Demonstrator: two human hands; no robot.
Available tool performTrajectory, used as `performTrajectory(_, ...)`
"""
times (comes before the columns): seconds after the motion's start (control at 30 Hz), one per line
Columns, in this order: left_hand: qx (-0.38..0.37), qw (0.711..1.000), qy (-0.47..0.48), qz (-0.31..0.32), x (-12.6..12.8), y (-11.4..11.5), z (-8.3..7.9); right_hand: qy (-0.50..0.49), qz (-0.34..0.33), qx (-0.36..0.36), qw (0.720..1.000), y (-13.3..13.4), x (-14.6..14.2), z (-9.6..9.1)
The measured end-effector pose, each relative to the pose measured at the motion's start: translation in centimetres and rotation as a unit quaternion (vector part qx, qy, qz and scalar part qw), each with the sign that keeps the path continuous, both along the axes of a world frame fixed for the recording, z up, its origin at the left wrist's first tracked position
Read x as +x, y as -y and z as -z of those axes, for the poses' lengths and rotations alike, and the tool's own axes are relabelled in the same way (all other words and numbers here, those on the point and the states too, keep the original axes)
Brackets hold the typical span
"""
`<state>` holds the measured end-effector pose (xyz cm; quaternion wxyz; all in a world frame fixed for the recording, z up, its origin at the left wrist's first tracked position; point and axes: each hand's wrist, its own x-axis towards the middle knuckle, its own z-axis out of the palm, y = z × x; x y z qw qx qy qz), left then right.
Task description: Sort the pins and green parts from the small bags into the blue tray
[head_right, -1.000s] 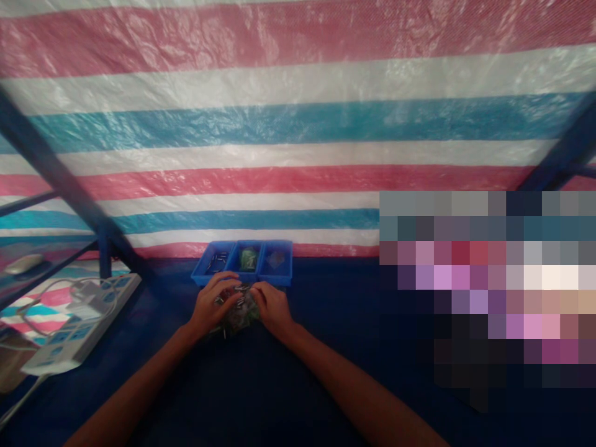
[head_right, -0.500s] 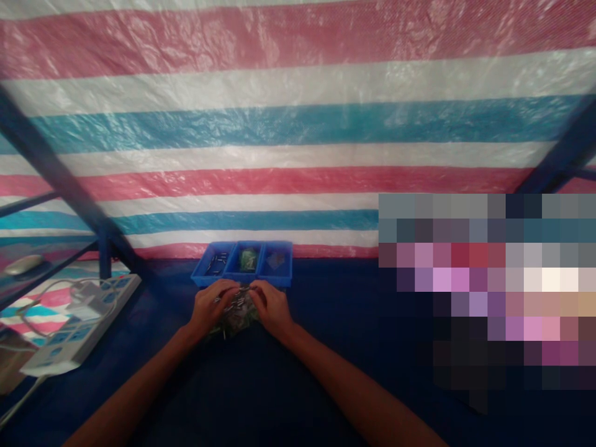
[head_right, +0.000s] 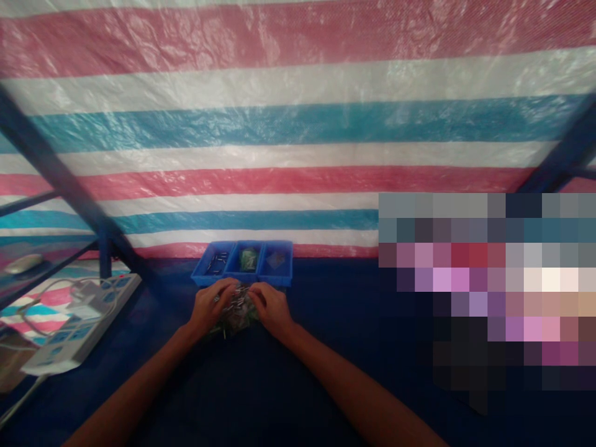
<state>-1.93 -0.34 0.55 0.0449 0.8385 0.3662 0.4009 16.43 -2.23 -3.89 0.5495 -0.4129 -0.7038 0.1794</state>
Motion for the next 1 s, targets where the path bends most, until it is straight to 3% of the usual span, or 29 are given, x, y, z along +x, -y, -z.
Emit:
performTrajectory(0.2,-0.007,0.999,0.032,0.034,0.0,0.12,-0.05,0.012,-0.002,0.006,1.0,0.07,0.11,-0.21)
performTrajectory(0.5,0.013,0.998,0.006,0.056,0.11,-0.15,0.14,0.032,0.008,-0.004,0.999,0.03,0.14,-0.15)
performTrajectory(0.83,0.006,0.999,0.005,0.046,0.09,-0.17,0.29,0.02,0.021,0.008,1.0,0.21,0.18,-0.44)
performTrajectory(1.0,-0.02,1.0,-0.003,-0.003,0.15,-0.26,0.53,-0.006,0.026,0.029,0.999,0.32,0.2,-0.52)
